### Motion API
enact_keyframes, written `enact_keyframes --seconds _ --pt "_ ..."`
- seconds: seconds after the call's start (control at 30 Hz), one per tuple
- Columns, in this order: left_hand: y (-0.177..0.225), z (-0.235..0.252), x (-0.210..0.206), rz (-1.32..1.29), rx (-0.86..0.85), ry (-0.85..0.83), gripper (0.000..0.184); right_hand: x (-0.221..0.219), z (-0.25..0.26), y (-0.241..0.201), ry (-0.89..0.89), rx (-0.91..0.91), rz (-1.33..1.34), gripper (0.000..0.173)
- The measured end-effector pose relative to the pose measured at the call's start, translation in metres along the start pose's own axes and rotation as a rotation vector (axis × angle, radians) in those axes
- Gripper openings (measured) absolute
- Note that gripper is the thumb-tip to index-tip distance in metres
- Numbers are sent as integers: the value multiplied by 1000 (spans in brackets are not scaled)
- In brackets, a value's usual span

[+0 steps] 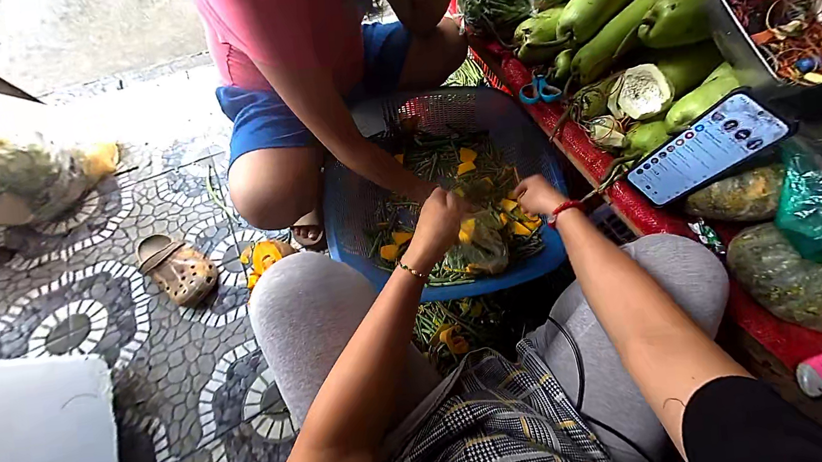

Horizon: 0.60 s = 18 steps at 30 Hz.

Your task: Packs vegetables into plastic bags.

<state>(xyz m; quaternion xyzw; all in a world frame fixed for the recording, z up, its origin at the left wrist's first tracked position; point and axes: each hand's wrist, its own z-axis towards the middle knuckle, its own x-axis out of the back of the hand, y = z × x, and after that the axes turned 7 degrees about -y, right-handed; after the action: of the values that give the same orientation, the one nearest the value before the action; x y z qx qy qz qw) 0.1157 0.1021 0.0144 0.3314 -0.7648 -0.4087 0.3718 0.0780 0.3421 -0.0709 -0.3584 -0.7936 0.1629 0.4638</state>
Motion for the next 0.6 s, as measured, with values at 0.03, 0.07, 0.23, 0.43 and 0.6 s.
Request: enact_keyframes --seconds 0.03,0.07,0.23,0.43,0.6 --pt "2 -12 -1 120 -21 -28 40 -15 11 10 -40 -27 -90 33" --pt "0 -20 -2 225 -48 -62 40 -25 15 14 -89 -47 -182 33" --pt "-16 -36 -1 508 -2 -271 65 -55 8 9 -173 -89 -489 45" --pt "-3 -44 14 968 71 -508 34 -63 19 18 -169 -154 -388 75" --pt "15 -18 39 783 -22 -304 32 -38 13 2 -119 -78 -421 67"
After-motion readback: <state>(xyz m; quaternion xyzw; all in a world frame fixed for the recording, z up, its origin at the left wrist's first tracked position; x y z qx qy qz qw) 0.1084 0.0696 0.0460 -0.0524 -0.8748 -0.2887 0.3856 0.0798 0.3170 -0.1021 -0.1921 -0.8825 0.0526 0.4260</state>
